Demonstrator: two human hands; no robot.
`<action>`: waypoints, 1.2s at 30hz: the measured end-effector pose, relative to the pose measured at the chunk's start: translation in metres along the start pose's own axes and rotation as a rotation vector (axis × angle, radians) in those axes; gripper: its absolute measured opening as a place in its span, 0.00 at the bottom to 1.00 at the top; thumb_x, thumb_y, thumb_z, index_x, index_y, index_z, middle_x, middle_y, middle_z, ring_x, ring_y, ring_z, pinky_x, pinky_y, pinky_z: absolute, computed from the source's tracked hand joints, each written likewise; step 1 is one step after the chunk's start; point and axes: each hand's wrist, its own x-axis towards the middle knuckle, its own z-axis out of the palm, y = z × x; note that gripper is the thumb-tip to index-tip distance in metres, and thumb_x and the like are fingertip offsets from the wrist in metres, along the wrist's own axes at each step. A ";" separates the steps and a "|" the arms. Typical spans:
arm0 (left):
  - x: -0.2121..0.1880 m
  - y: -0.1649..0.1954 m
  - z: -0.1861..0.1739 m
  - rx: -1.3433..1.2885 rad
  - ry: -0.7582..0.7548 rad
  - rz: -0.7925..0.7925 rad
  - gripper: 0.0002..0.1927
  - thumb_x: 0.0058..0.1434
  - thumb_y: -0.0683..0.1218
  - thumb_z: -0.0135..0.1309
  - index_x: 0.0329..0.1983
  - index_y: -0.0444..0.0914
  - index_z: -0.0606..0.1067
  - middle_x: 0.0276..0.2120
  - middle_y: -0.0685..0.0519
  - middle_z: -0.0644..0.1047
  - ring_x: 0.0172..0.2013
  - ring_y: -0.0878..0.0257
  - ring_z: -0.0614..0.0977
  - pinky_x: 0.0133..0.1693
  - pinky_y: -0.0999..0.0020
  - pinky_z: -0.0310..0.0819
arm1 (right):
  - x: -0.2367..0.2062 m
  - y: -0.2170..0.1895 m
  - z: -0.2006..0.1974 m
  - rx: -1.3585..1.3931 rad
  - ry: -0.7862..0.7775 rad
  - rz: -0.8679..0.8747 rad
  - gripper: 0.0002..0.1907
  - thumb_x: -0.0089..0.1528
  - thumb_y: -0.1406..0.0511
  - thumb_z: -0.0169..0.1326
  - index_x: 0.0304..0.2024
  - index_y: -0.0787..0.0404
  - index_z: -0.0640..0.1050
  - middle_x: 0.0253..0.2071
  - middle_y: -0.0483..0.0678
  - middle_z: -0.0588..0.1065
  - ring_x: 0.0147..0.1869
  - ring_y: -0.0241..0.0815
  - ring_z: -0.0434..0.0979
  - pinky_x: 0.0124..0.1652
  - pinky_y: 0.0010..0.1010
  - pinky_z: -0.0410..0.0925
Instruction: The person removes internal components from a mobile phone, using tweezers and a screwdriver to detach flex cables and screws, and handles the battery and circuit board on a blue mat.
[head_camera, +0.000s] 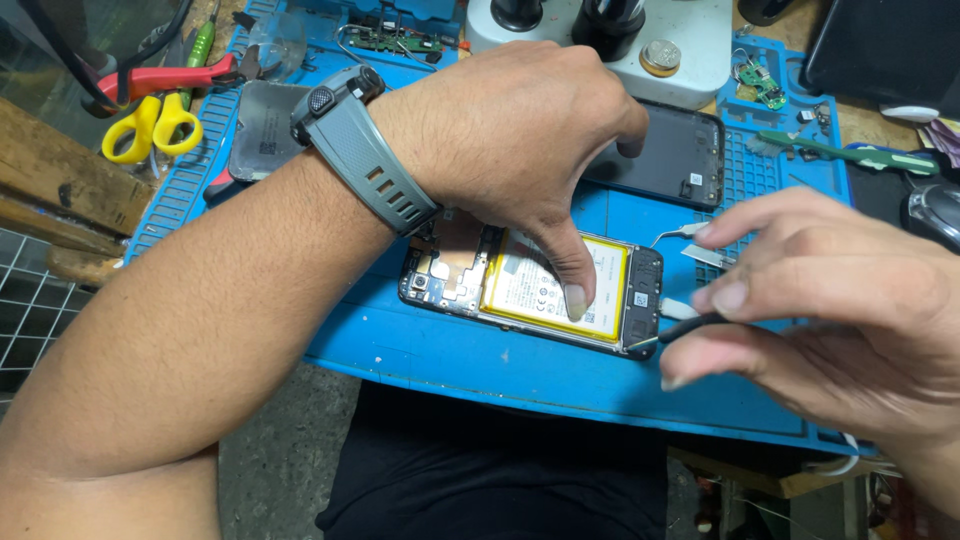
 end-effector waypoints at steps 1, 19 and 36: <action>-0.001 0.000 0.000 -0.011 0.024 0.025 0.49 0.24 0.73 0.77 0.41 0.34 0.81 0.30 0.44 0.82 0.33 0.45 0.85 0.35 0.53 0.78 | 0.000 -0.001 0.000 0.008 0.007 0.023 0.18 0.62 0.75 0.58 0.52 0.63 0.69 0.44 0.56 0.79 0.53 0.51 0.82 0.57 0.49 0.73; 0.000 0.002 0.002 -0.006 0.017 0.011 0.52 0.23 0.73 0.77 0.44 0.34 0.81 0.33 0.43 0.83 0.35 0.46 0.85 0.37 0.55 0.79 | 0.008 -0.005 -0.001 -0.063 -0.060 -0.093 0.22 0.58 0.75 0.59 0.52 0.53 0.71 0.38 0.48 0.82 0.47 0.41 0.87 0.61 0.49 0.76; -0.001 0.003 0.000 -0.003 0.046 0.034 0.52 0.25 0.72 0.78 0.46 0.34 0.80 0.34 0.43 0.83 0.36 0.45 0.85 0.37 0.54 0.79 | 0.005 0.000 -0.001 -0.003 -0.078 -0.059 0.27 0.55 0.83 0.51 0.51 0.54 0.71 0.43 0.53 0.81 0.48 0.47 0.86 0.54 0.43 0.80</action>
